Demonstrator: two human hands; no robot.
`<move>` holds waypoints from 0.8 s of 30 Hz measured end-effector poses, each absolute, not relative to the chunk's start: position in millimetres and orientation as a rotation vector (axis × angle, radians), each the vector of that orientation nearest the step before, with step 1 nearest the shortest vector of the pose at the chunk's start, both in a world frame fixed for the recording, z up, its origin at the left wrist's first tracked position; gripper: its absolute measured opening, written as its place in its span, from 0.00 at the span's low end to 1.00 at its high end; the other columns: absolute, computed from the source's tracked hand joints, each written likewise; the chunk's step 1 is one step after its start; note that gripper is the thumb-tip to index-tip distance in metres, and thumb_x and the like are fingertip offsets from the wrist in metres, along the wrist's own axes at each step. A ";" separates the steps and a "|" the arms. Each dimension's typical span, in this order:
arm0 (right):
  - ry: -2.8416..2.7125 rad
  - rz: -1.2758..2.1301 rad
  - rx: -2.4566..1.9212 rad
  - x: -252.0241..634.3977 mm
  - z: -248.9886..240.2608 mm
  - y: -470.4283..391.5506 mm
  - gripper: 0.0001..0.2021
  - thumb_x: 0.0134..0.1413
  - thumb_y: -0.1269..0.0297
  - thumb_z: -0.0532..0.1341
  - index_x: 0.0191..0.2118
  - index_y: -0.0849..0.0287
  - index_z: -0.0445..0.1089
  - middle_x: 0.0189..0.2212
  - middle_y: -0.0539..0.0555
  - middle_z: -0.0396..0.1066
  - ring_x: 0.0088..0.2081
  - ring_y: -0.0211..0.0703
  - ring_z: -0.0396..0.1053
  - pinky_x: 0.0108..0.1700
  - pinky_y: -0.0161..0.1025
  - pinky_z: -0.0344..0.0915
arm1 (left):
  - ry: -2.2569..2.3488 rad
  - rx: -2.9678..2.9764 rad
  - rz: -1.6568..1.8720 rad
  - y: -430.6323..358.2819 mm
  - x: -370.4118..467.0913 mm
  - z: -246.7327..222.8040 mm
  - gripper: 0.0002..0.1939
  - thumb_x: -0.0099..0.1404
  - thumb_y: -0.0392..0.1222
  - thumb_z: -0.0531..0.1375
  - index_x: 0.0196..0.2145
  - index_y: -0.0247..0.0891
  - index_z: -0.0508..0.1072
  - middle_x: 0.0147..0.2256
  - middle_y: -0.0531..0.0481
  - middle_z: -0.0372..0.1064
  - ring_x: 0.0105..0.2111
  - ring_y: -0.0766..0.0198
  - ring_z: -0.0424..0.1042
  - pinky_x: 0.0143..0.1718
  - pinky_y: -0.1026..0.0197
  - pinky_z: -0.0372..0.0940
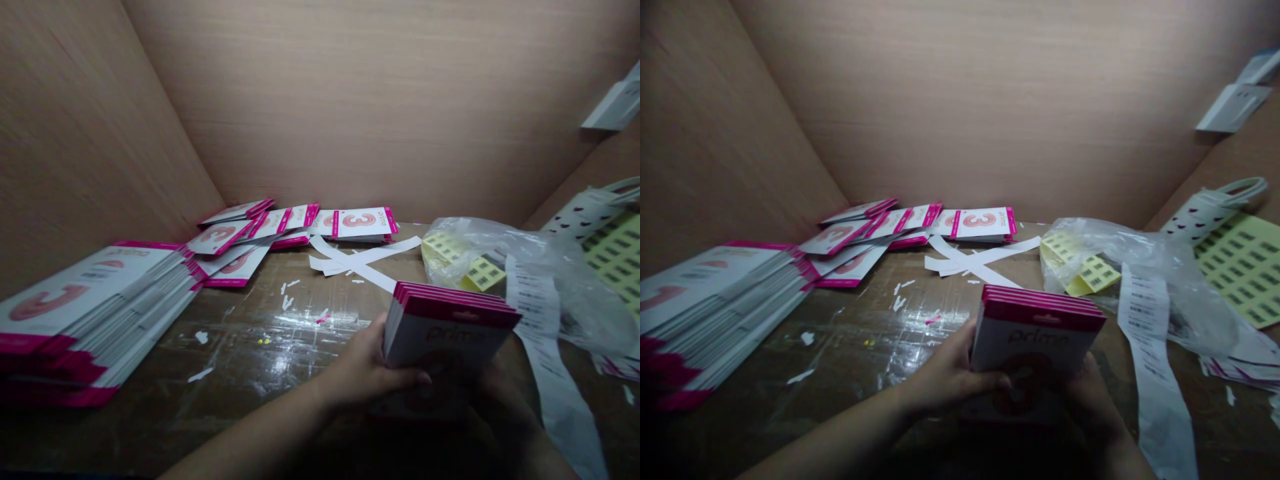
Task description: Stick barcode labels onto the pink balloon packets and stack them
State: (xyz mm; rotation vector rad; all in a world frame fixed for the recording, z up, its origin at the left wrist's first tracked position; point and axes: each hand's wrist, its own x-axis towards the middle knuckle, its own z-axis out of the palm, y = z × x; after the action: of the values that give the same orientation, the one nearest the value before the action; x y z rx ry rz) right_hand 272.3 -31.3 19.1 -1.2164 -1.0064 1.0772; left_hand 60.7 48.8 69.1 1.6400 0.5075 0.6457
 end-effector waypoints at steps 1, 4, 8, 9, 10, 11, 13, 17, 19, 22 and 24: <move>-0.896 1.100 -1.188 275.7 16.8 -30.5 0.16 0.37 0.65 0.70 0.38 0.55 0.74 0.35 0.56 0.76 0.33 0.57 0.74 0.34 0.50 0.72 | 0.544 1.807 0.524 65.3 62.7 70.7 0.22 0.59 0.49 0.59 0.49 0.39 0.64 0.45 0.46 0.70 0.43 0.58 0.71 0.42 0.59 0.66; -0.551 1.063 -1.083 286.2 8.3 -25.3 0.16 0.35 0.64 0.70 0.36 0.54 0.73 0.32 0.55 0.76 0.32 0.55 0.74 0.33 0.49 0.73 | 0.860 2.356 0.242 137.1 63.8 73.4 0.15 0.65 0.44 0.51 0.45 0.37 0.68 0.45 0.45 0.70 0.45 0.60 0.68 0.47 0.59 0.61; -0.406 1.009 -1.011 296.1 -0.4 -22.3 0.16 0.37 0.61 0.69 0.37 0.50 0.72 0.34 0.52 0.76 0.33 0.54 0.74 0.38 0.53 0.72 | 1.042 2.534 0.013 234.4 73.9 67.6 0.20 0.52 0.39 0.61 0.45 0.35 0.71 0.48 0.39 0.65 0.49 0.50 0.62 0.51 0.52 0.55; -0.404 1.018 -1.002 296.9 -1.2 -22.7 0.16 0.38 0.61 0.69 0.38 0.49 0.72 0.34 0.51 0.76 0.32 0.53 0.74 0.38 0.53 0.72 | 1.066 2.564 -0.066 250.5 79.4 65.0 0.23 0.47 0.39 0.64 0.43 0.36 0.72 0.48 0.39 0.65 0.49 0.48 0.62 0.50 0.51 0.56; -0.409 1.031 -0.992 297.1 -1.5 -23.3 0.16 0.38 0.61 0.69 0.38 0.49 0.72 0.34 0.51 0.76 0.32 0.53 0.74 0.38 0.53 0.72 | 1.085 2.590 -0.140 262.4 85.4 62.3 0.24 0.43 0.40 0.66 0.41 0.37 0.73 0.47 0.39 0.65 0.49 0.46 0.61 0.49 0.50 0.56; -0.419 1.044 -0.984 296.9 -1.3 -23.9 0.16 0.38 0.61 0.69 0.38 0.49 0.72 0.34 0.51 0.76 0.32 0.53 0.74 0.37 0.53 0.72 | 1.099 2.612 -0.203 270.3 91.4 59.8 0.23 0.40 0.41 0.68 0.38 0.37 0.74 0.47 0.39 0.65 0.49 0.44 0.60 0.48 0.49 0.56; -0.442 1.068 -0.977 295.9 -0.1 -24.8 0.15 0.39 0.61 0.69 0.37 0.50 0.73 0.34 0.52 0.76 0.31 0.53 0.74 0.36 0.51 0.72 | 1.096 2.648 -0.292 276.8 101.3 55.8 0.20 0.37 0.42 0.69 0.32 0.38 0.74 0.45 0.40 0.66 0.49 0.43 0.59 0.48 0.48 0.55; -0.426 1.106 -0.963 294.3 3.5 -24.1 0.13 0.39 0.60 0.69 0.35 0.52 0.73 0.33 0.53 0.76 0.31 0.52 0.74 0.35 0.48 0.73 | 1.048 2.656 -0.351 274.1 107.2 53.1 0.23 0.41 0.42 0.67 0.38 0.40 0.72 0.42 0.42 0.69 0.46 0.47 0.61 0.47 0.46 0.54; -0.410 1.115 -0.949 293.5 4.9 -23.6 0.14 0.37 0.61 0.70 0.36 0.52 0.74 0.34 0.53 0.76 0.34 0.53 0.74 0.37 0.48 0.72 | 1.051 2.639 -0.349 273.1 106.7 55.5 0.23 0.40 0.44 0.67 0.37 0.38 0.72 0.41 0.41 0.69 0.46 0.45 0.61 0.46 0.46 0.54; -0.438 1.124 -0.944 292.3 4.8 -23.9 0.15 0.38 0.60 0.69 0.37 0.51 0.73 0.35 0.53 0.76 0.36 0.54 0.74 0.38 0.49 0.72 | 1.038 2.593 -0.299 270.9 107.7 67.2 0.13 0.40 0.43 0.66 0.25 0.37 0.72 0.37 0.42 0.70 0.45 0.45 0.61 0.45 0.49 0.55; -0.470 1.108 -0.942 292.5 3.2 -25.3 0.15 0.40 0.59 0.68 0.38 0.48 0.73 0.35 0.51 0.76 0.35 0.53 0.74 0.36 0.49 0.72 | 0.984 2.525 -0.231 263.3 108.9 80.6 0.09 0.46 0.44 0.63 0.25 0.37 0.70 0.32 0.46 0.70 0.41 0.51 0.64 0.42 0.54 0.56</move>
State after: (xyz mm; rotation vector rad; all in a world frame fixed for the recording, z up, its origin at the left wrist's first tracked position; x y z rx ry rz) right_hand 292.5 -25.3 3.2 -0.9417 -0.4699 1.1078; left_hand 108.9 263.3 80.6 2.5252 0.9842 -0.2313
